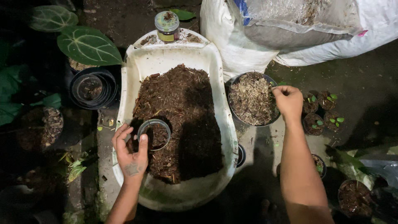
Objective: The person repeatedly takes small seedlings from a larger container, places them into small black plastic pots, and fills the pots with soil from a white tub. The person pats the soil around the seedlings and sets the finished pots aside.
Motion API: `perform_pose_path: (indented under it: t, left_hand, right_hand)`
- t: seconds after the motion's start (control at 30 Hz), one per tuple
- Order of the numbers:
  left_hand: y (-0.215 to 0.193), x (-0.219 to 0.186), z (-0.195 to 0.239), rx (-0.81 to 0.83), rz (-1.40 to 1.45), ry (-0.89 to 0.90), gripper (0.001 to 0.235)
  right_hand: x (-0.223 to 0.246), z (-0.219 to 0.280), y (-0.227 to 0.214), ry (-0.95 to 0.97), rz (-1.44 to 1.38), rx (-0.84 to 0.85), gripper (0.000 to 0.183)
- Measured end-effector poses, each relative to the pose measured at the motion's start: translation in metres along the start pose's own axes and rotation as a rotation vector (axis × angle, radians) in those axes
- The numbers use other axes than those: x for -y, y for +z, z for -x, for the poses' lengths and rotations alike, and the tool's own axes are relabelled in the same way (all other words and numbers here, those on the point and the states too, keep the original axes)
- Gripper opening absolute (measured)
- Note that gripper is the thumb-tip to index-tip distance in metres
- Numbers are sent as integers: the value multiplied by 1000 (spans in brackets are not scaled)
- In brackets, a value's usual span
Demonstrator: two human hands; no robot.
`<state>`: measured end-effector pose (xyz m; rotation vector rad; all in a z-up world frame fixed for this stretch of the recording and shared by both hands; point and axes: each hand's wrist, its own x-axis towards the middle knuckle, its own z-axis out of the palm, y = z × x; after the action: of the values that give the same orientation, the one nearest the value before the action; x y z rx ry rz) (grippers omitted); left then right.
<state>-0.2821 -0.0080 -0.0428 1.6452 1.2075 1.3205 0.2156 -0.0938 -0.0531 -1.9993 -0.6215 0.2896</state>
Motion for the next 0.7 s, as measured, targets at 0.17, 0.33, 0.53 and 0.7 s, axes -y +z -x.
perform_pose_path:
  t: [0.17,0.33,0.53,0.7]
  left_hand:
    - [0,2,1,-6,-62,-14,37]
    - [2,4,0,-18,-21,7,36]
    - [4,7,-1,-22,-33,6,35]
    - [4,7,-3,-41,-53,7,34]
  right_hand:
    - [-2,-1,-3,-23,-53,15,20]
    - [2,5,-12,-292,114,-55,21]
    - [0,18,-15,-390,311,-81,40]
    - [-19,18,-18,17,160,99,65]
